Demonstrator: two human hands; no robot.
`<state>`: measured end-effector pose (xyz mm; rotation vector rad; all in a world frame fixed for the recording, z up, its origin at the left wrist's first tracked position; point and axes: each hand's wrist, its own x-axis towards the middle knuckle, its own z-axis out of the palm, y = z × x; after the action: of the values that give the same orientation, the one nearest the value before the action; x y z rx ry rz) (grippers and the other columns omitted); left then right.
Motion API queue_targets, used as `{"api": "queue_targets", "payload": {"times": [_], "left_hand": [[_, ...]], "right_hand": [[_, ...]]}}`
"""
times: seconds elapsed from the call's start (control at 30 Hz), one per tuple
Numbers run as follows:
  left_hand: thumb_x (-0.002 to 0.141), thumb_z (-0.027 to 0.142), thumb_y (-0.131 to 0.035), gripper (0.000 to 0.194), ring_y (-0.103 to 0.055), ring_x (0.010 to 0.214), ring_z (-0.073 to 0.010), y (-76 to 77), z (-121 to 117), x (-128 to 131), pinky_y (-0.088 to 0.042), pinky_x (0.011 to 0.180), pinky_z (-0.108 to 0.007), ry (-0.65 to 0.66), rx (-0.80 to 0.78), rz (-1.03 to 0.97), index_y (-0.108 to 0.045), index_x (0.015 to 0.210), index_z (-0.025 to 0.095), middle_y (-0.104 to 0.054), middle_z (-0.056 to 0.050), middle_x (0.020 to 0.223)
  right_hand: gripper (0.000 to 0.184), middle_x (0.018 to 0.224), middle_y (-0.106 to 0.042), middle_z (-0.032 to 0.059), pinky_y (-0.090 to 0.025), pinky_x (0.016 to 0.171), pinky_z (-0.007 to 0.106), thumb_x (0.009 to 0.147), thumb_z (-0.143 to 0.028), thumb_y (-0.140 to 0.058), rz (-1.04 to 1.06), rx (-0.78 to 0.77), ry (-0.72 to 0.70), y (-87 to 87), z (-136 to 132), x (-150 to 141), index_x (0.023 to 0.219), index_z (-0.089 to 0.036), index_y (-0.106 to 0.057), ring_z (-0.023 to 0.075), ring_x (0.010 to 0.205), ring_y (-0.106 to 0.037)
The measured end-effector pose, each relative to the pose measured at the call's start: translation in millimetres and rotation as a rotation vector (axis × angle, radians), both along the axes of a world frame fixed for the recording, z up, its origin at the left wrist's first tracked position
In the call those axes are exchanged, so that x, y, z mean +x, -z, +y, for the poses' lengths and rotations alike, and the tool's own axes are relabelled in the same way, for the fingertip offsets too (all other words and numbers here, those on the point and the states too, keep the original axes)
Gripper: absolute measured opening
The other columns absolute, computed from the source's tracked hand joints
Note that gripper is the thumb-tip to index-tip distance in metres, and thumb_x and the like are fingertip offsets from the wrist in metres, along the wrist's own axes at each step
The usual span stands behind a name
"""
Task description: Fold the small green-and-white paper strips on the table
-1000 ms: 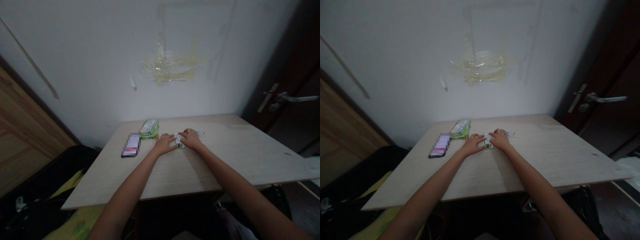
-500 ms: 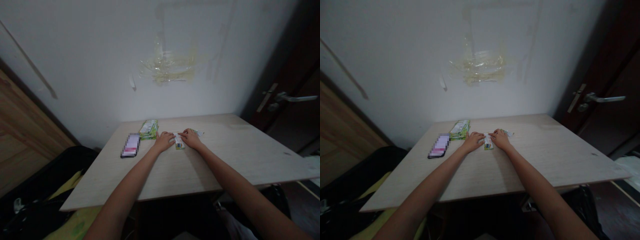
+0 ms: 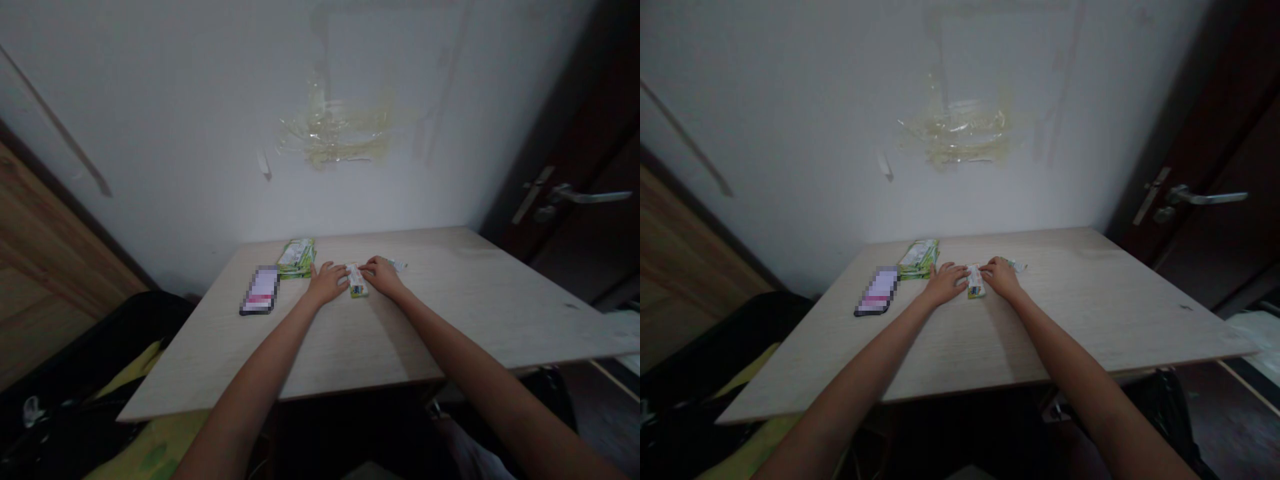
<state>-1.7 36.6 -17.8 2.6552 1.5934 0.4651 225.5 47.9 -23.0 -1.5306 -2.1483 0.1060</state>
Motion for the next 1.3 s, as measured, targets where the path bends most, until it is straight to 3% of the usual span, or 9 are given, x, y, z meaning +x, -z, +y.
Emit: {"api": "queue_targets", "payload": {"times": [0.2,0.53,0.8,1.07,1.3], "left_hand": [[0.096,0.054,-0.047,0.044,-0.036,0.143,-0.0323,-0.1,2,-1,-0.012,0.117,-0.072,0.018,-0.006,-0.005,-0.059,0.136,0.040,-0.054,0.000,0.149],[0.095,0.053,-0.051,0.044,-0.038,0.142,-0.0307,1.2,3,-2,-0.014,0.119,-0.067,0.013,0.002,-0.012,-0.060,0.135,0.038,-0.056,-0.002,0.147],[0.095,0.052,-0.050,0.044,-0.039,0.141,-0.0313,1.3,2,-1,-0.014,0.118,-0.067,0.013,0.005,-0.024,-0.060,0.136,0.038,-0.056,-0.002,0.147],[0.095,0.055,-0.048,0.045,-0.036,0.143,-0.0321,-2.1,-1,0,-0.008,0.118,-0.070,-0.009,-0.030,-0.030,-0.059,0.136,0.039,-0.054,-0.001,0.149],[0.095,0.055,-0.048,0.045,-0.036,0.143,-0.0316,-2.0,-1,-1,-0.009,0.119,-0.069,-0.007,-0.033,-0.030,-0.059,0.136,0.040,-0.053,0.000,0.150]], "right_hand": [[0.035,0.121,-0.062,0.0096,-0.040,0.101,0.032,0.101,-0.039,-0.047,-0.094,-0.029,0.033,-6.6,-4,-4,0.123,-0.027,-0.072,0.0218,0.113,-0.055],[0.041,0.127,-0.057,0.0119,-0.041,0.098,0.038,0.103,-0.041,-0.038,-0.264,-0.063,0.102,-19.6,-8,-17,0.133,-0.032,-0.064,0.0279,0.115,-0.050],[0.043,0.129,-0.054,0.0120,-0.040,0.097,0.038,0.103,-0.043,-0.034,-0.263,-0.056,0.142,-20.1,-13,-21,0.135,-0.032,-0.061,0.0280,0.118,-0.048],[0.036,0.120,-0.063,0.0103,-0.039,0.096,0.027,0.102,-0.027,-0.040,-0.131,-0.005,0.072,-20.4,-9,-17,0.126,-0.022,-0.067,0.0200,0.112,-0.055],[0.031,0.114,-0.067,0.0095,-0.040,0.093,0.027,0.100,-0.034,-0.048,-0.165,0.003,0.086,-21.4,-7,-20,0.111,-0.021,-0.075,0.0211,0.111,-0.056]]}}
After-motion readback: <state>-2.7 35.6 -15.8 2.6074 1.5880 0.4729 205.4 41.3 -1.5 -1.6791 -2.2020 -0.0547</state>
